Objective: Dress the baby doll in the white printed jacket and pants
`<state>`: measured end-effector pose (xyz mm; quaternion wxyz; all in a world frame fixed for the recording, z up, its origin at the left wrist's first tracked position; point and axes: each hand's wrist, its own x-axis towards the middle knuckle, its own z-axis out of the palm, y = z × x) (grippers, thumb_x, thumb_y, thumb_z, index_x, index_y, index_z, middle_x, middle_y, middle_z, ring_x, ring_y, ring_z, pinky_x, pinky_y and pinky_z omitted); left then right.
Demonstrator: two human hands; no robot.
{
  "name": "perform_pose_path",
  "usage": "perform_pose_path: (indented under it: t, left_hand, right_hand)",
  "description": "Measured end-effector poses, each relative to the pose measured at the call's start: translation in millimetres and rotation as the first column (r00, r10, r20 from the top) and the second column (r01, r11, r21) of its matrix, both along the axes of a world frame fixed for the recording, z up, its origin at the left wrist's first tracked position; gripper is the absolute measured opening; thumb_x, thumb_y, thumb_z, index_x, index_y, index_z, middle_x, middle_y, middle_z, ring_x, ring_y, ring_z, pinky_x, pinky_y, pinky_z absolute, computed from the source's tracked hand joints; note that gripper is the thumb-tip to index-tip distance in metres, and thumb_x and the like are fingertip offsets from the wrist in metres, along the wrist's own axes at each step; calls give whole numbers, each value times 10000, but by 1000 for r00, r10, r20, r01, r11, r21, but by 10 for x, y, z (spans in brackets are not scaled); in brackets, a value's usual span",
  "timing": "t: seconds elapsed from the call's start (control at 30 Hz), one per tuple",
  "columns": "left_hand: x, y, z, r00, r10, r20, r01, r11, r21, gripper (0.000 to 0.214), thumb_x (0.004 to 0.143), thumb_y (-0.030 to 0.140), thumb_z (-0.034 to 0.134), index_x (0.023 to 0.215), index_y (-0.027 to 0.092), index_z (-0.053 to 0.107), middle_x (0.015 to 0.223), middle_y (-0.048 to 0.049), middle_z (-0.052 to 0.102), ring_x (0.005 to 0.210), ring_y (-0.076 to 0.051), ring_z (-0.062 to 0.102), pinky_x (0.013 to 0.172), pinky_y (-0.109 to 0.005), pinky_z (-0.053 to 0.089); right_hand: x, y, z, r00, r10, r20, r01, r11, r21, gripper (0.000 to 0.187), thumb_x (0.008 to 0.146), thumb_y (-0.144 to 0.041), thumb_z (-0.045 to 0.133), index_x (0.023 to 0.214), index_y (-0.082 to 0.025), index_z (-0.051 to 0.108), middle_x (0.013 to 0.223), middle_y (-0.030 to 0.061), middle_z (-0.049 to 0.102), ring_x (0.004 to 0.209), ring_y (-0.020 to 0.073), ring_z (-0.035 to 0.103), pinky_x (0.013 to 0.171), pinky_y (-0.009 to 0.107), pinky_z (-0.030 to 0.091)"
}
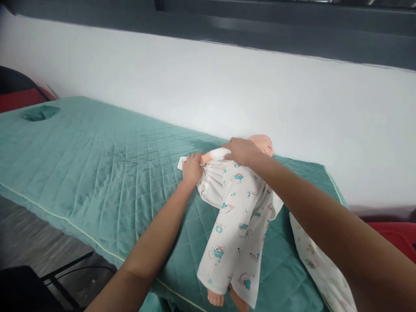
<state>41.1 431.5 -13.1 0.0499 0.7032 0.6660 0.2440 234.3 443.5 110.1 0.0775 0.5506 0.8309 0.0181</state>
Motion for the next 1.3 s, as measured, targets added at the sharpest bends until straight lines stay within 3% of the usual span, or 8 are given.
perform_pose_path:
  t: [0.37,0.57,0.63,0.77,0.87,1.0,1.17,1.3]
  left_hand:
    - [0,-6,29,994,-14,-110,25,995,97,361,921,155,424,1227,259,584,1216,-114,628,1152,-302,517,972,-480,396]
    - [-25,4,14,993,13,-114,-2,996,92,401,899,138,412,1229,253,607,1172,-112,661,1123,-310,545,961,-480,395]
    - [-8,3,7,993,13,-116,-2,995,96,415,886,137,418,1241,240,605,1173,-117,664,1125,-321,546,955,-489,403]
    - [63,-19,-14,995,29,-99,-19,995,101,493,863,126,426,1330,215,555,1283,-136,621,1199,-327,518,1039,-534,364]
    - [113,-87,-10,997,50,-59,-42,991,131,571,832,110,451,1391,207,508,1388,-136,557,1297,-322,456,1124,-580,278]
    - [219,-277,132,997,16,71,-33,972,233,516,843,89,419,1321,207,571,1382,-98,567,1334,-278,437,1164,-512,283]
    - [709,-563,542,912,-354,208,296,918,265,383,921,126,376,1194,194,635,1230,-60,656,1183,-172,559,1068,-298,424]
    - [1299,-662,790,784,-610,-118,621,768,155,296,918,145,448,1091,189,684,1151,-75,680,1136,-216,571,1012,-352,431]
  right_hand:
    - [-284,103,-272,995,46,-89,-52,996,-69,343,925,-427,540,1195,-242,643,1155,105,662,1007,280,630,777,344,458]
    - [284,-287,-260,863,-100,-495,106,994,-15,429,989,-395,396,1346,-221,557,1398,80,589,1266,255,543,1050,398,419]
    - [595,-511,-387,780,-187,-597,269,962,52,394,981,-361,384,1278,-221,601,1352,77,622,1242,256,562,1040,406,434]
    - [1055,-924,-864,664,-326,-673,583,789,192,428,922,-315,435,1279,-128,580,1333,174,612,1245,294,550,1052,421,418]
    - [1145,-1082,-1157,661,-373,-651,638,737,225,468,895,-295,441,1315,-114,540,1355,201,584,1272,315,520,1081,459,379]
    - [1081,-1095,-1259,680,-429,-594,658,715,238,495,893,-283,420,1369,-170,496,1413,151,552,1337,308,453,1131,514,290]
    - [1026,-1083,-1209,668,-461,-584,670,714,203,533,867,-208,372,1389,-175,475,1469,144,499,1384,308,391,1153,582,193]
    - [1050,-1107,-1153,634,-471,-613,696,693,188,527,836,-179,373,1344,-178,515,1407,150,553,1332,297,449,1141,556,226]
